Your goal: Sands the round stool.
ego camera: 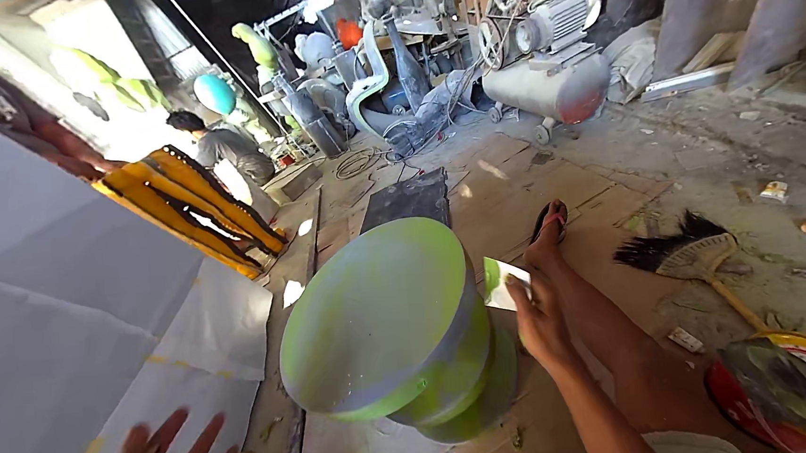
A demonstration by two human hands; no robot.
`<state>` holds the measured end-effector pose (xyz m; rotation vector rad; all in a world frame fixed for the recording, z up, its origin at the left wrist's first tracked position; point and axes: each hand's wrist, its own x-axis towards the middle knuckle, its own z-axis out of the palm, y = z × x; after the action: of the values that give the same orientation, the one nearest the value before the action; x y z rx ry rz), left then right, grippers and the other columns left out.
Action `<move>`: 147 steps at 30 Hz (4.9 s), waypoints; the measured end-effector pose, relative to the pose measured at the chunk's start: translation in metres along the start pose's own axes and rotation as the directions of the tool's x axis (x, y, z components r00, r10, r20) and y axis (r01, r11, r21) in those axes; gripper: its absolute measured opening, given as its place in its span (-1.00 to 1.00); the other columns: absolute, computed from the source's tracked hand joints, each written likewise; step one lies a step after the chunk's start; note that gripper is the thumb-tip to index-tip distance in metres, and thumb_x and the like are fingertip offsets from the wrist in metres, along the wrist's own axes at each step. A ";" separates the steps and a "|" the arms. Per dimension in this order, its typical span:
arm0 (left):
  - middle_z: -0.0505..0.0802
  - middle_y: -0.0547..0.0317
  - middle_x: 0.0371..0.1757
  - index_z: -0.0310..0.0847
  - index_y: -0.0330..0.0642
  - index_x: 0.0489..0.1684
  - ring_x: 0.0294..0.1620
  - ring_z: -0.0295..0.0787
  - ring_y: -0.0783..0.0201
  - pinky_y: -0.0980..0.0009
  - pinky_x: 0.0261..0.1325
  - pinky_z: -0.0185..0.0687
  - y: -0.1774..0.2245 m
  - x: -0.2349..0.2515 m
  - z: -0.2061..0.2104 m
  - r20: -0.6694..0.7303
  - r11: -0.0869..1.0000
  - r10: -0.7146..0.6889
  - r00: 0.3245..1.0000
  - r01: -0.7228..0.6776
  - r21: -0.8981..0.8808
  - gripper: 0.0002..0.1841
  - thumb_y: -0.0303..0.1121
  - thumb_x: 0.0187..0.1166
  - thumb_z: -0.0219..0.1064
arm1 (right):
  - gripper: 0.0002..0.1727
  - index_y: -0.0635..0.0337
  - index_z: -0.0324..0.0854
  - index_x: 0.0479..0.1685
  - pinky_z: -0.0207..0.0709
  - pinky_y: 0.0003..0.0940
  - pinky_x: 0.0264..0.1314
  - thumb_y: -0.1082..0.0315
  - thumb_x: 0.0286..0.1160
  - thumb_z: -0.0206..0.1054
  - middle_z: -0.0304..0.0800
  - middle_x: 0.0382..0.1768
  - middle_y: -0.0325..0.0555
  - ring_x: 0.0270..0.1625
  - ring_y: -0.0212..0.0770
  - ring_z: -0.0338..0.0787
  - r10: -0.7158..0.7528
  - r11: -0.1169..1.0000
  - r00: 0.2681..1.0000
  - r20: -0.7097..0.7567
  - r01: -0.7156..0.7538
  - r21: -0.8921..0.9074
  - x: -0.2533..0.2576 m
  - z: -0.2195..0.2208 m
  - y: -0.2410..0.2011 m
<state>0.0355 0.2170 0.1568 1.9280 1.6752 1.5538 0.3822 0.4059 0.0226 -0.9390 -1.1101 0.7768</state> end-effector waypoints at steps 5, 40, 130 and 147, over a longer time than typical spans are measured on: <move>0.37 -0.05 0.79 -0.01 -0.06 0.89 0.60 0.58 -0.06 0.03 0.33 0.83 -0.013 0.098 0.056 0.245 0.988 -0.004 0.970 -0.033 0.149 0.12 0.08 0.30 0.63 | -0.65 -0.01 0.72 0.37 0.77 -0.30 0.10 0.25 0.75 0.18 0.73 0.18 -0.21 0.11 -0.35 0.77 -0.137 0.973 0.990 -0.023 0.131 -0.192 0.017 0.036 -0.014; 0.37 0.48 0.81 0.09 0.45 0.85 0.72 0.44 0.20 0.16 0.48 0.73 -0.028 0.170 0.102 0.697 0.925 -0.283 0.658 -0.003 0.379 0.40 0.40 -0.34 0.79 | -0.59 -0.37 0.75 0.39 0.67 -0.42 -0.06 0.23 0.71 0.14 0.70 -0.01 -0.38 -0.04 -0.43 0.70 0.055 0.995 0.952 0.300 -0.026 -0.101 0.018 0.004 -0.018; 0.02 -0.25 0.91 -0.42 -0.13 0.97 0.80 0.27 -0.19 -0.03 0.67 0.49 -0.054 0.170 0.034 0.827 0.916 -0.229 0.513 -0.173 0.361 0.54 0.15 -0.01 0.81 | -0.65 -0.14 0.78 0.34 0.75 -0.28 0.21 0.30 0.71 0.22 0.81 0.15 -0.32 0.19 -0.33 0.78 -0.071 0.993 0.984 0.162 0.055 0.107 0.043 0.013 -0.010; -0.04 -0.17 0.94 -0.38 -0.06 0.98 0.82 0.24 -0.17 -0.04 0.66 0.51 -0.056 0.188 0.044 0.834 0.918 -0.280 0.476 -0.122 0.378 0.53 0.05 -0.05 0.85 | -0.46 -0.22 0.56 0.63 0.65 -0.34 0.10 0.29 0.64 0.17 0.70 0.05 -0.11 -0.01 -0.27 0.71 -0.027 0.944 0.894 0.448 0.171 -0.283 0.030 0.021 0.024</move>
<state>0.0021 0.4082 0.2084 2.1567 1.5307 -0.0229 0.3686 0.4470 0.0156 -0.9865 -1.7085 0.7578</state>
